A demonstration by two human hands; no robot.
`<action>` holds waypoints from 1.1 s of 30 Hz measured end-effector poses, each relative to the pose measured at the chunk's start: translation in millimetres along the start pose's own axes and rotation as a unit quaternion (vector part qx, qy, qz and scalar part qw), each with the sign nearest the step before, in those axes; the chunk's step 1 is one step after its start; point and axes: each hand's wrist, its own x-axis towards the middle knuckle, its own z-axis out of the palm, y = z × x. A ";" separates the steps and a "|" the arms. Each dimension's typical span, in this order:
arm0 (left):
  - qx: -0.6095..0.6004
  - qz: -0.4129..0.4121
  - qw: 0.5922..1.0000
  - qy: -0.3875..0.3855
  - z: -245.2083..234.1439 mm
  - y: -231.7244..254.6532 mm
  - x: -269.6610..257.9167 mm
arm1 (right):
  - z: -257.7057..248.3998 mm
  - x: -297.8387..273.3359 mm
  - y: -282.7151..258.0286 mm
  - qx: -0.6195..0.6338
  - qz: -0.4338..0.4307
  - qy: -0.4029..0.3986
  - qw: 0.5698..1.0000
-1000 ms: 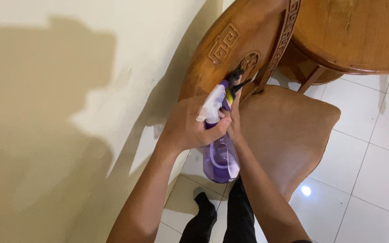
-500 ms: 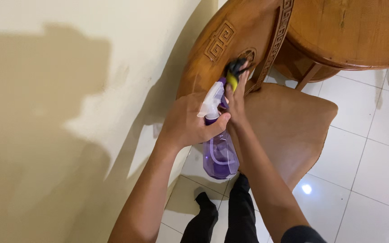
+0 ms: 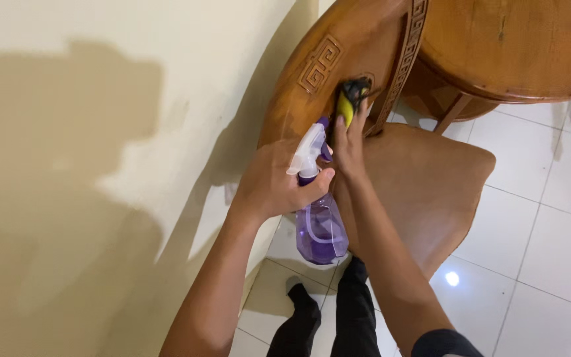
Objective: The person cleans the backrest of a wooden chair using a spray bottle and a yellow cloth. They repeatedly spray the surface and wipe it down, focusing on the carved details and edges of the chair back.
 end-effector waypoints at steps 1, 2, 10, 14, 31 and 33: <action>0.009 0.012 1.000 0.000 -0.4 -2.2 1.4 | 6.3 -15.2 -1.6 0.026 -0.005 -0.020 0.999; 0.018 0.024 1.000 -0.001 -0.5 -4.0 2.6 | 9.2 -23.0 -2.0 0.053 -0.010 -0.040 0.998; -0.049 -0.019 0.999 0.007 -1.2 0.3 -2.8 | 5.7 -0.5 -4.0 0.078 0.075 0.012 0.994; 0.008 -0.019 1.000 -0.014 -2.1 -1.6 3.4 | 15.9 -40.4 -49.6 -0.057 -0.059 -0.052 0.995; -0.030 0.000 1.000 0.007 -0.2 0.9 -0.2 | 16.4 16.6 -64.2 0.039 -0.105 0.014 0.994; -0.029 0.003 1.000 0.011 -0.6 -0.9 1.2 | 19.5 23.3 -65.8 0.039 -0.081 0.042 0.995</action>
